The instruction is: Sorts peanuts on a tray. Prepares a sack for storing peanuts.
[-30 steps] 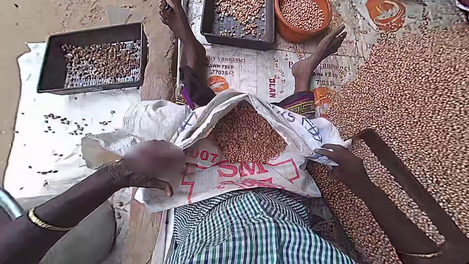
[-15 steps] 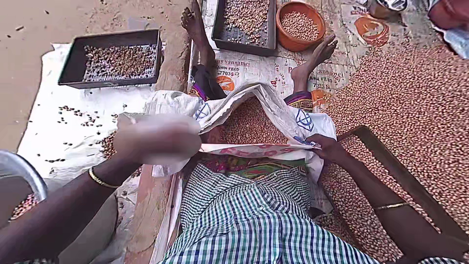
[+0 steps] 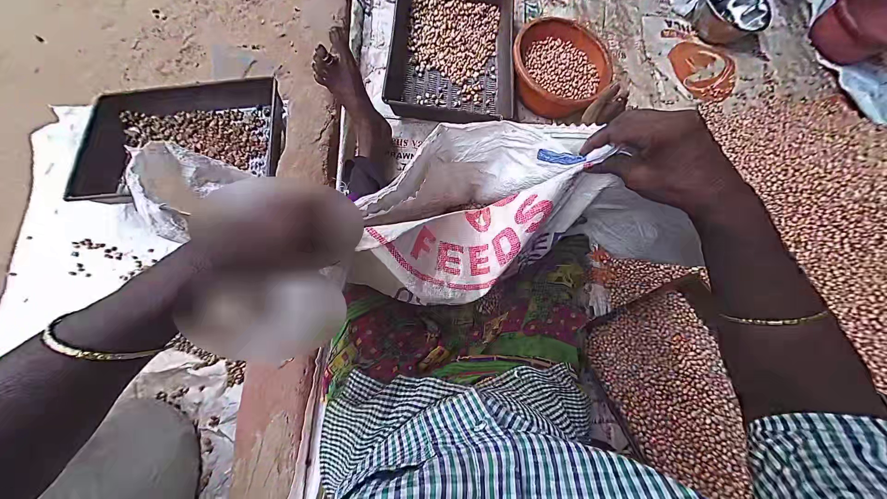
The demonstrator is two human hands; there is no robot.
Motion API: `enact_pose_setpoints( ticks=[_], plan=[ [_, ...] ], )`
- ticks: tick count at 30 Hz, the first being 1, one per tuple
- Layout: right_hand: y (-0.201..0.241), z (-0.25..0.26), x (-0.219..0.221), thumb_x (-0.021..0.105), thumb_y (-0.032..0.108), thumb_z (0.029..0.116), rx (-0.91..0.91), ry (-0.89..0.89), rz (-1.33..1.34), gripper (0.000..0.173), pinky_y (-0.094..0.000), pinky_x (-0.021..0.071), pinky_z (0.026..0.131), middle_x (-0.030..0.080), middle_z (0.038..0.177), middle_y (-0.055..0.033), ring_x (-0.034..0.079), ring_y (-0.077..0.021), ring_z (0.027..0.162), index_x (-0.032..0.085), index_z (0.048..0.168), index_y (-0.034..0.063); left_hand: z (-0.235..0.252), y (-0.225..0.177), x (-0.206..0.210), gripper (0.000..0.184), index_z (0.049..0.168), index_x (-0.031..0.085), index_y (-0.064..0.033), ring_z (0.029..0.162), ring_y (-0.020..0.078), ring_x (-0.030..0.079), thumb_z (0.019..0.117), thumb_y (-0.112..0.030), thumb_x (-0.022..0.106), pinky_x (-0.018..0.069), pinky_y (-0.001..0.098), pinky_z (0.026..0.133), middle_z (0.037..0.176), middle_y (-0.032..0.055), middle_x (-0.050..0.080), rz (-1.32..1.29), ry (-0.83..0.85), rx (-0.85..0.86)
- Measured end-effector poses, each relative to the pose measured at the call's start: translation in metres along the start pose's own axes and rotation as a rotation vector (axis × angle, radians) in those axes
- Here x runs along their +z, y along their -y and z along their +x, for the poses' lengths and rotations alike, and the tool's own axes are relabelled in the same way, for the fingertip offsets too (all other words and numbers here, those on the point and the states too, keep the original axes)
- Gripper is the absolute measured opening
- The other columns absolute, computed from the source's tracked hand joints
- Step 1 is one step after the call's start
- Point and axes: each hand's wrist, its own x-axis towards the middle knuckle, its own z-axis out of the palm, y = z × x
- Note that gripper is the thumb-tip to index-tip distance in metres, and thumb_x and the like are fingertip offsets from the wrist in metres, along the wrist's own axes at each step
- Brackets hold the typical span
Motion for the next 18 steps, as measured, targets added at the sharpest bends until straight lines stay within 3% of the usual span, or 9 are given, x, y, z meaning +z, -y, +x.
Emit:
enact_pose_setpoints(
  ticks=[3,5,6,7,8,10,13,16,18],
  plan=[
    [-0.018,-0.041,0.021,0.066,-0.007,0.0898,0.172,0.146,0.077,0.030,-0.0519,0.0530,0.087,0.067,0.108,-0.0281,0.067,-0.0397,0.095,0.062,0.119,-0.0117,-0.033,-0.012,0.033,0.036,0.096,0.078,-0.0040,0.064,0.0235,0.063,0.0906,-0.024,0.048,0.0496,0.0338,0.055,0.070,0.0096,0.062,-0.039,-0.028,-0.036],
    [-0.029,-0.081,0.041,0.068,-0.003,0.0905,0.368,0.244,0.159,0.063,-0.0609,0.0524,0.086,0.066,0.114,-0.0317,0.068,-0.0456,0.097,0.041,0.147,-0.0083,-0.050,-0.021,0.057,0.035,0.091,0.077,-0.0049,0.063,0.0241,0.064,0.0901,-0.025,0.048,0.0502,0.0339,0.054,0.070,0.0109,0.064,-0.029,-0.069,-0.072],
    [-0.032,-0.098,0.048,0.067,0.000,0.0917,0.409,0.271,0.172,0.067,-0.0616,0.0515,0.090,0.065,0.119,-0.0326,0.067,-0.0467,0.102,0.038,0.152,-0.0065,-0.054,-0.024,0.066,0.035,0.087,0.075,-0.0056,0.062,0.0234,0.063,0.0913,-0.025,0.047,0.0490,0.0333,0.053,0.068,0.0104,0.063,-0.018,-0.089,-0.083],
    [-0.033,-0.112,0.053,0.065,0.001,0.0925,0.409,0.266,0.170,0.057,-0.0629,0.0498,0.093,0.063,0.124,-0.0345,0.066,-0.0498,0.107,0.047,0.146,-0.0096,-0.056,-0.027,0.071,0.034,0.087,0.074,-0.0059,0.061,0.0231,0.061,0.0920,-0.025,0.046,0.0469,0.0333,0.052,0.067,0.0099,0.061,-0.009,-0.101,-0.088],
    [-0.034,-0.121,0.060,0.065,0.000,0.0914,0.362,0.204,0.133,0.038,-0.0642,0.0500,0.088,0.065,0.112,-0.0357,0.065,-0.0517,0.100,0.062,0.126,-0.0143,-0.056,-0.029,0.074,0.033,0.085,0.072,-0.0061,0.060,0.0234,0.060,0.0920,-0.025,0.046,0.0462,0.0338,0.052,0.067,0.0097,0.060,0.009,-0.114,-0.090],
    [-0.041,-0.125,0.070,0.062,0.004,0.0912,0.306,0.072,0.058,0.021,-0.0691,0.0416,0.087,0.064,0.103,-0.0348,0.060,-0.0550,0.100,0.071,0.100,-0.0125,-0.053,-0.030,0.075,0.032,0.086,0.072,-0.0067,0.063,0.0242,0.061,0.0925,-0.024,0.046,0.0478,0.0350,0.055,0.070,0.0100,0.062,0.042,-0.150,-0.089],
    [-0.062,-0.105,0.082,0.060,0.005,0.0925,0.260,-0.034,0.014,0.020,-0.0747,0.0252,0.109,0.060,0.134,-0.0315,0.045,-0.0555,0.135,0.074,0.099,-0.0076,-0.050,-0.032,0.069,0.036,0.096,0.077,-0.0076,0.062,0.0236,0.061,0.0921,-0.023,0.045,0.0472,0.0346,0.056,0.070,0.0102,0.062,0.079,-0.185,-0.100],
    [-0.081,-0.058,0.078,0.074,-0.004,0.0783,0.060,-0.017,-0.182,0.010,-0.0835,0.0142,0.108,0.061,0.136,-0.0294,0.038,-0.0596,0.140,0.077,0.087,-0.0013,-0.050,-0.040,0.073,0.038,0.085,0.069,-0.0047,0.060,0.0277,0.059,0.0980,-0.026,0.040,0.0472,0.0382,0.055,0.068,0.0119,0.059,0.132,-0.154,-0.034],
    [-0.100,-0.011,0.073,0.084,0.005,0.0743,-0.057,0.105,-0.216,0.011,-0.0893,0.0078,0.102,0.050,0.147,-0.0329,0.025,-0.0656,0.143,0.078,0.083,0.0037,-0.054,-0.049,0.082,0.040,0.082,0.066,-0.0045,0.059,0.0279,0.059,0.0994,-0.028,0.038,0.0480,0.0388,0.055,0.068,0.0111,0.057,0.165,-0.136,0.012]
  ],
)
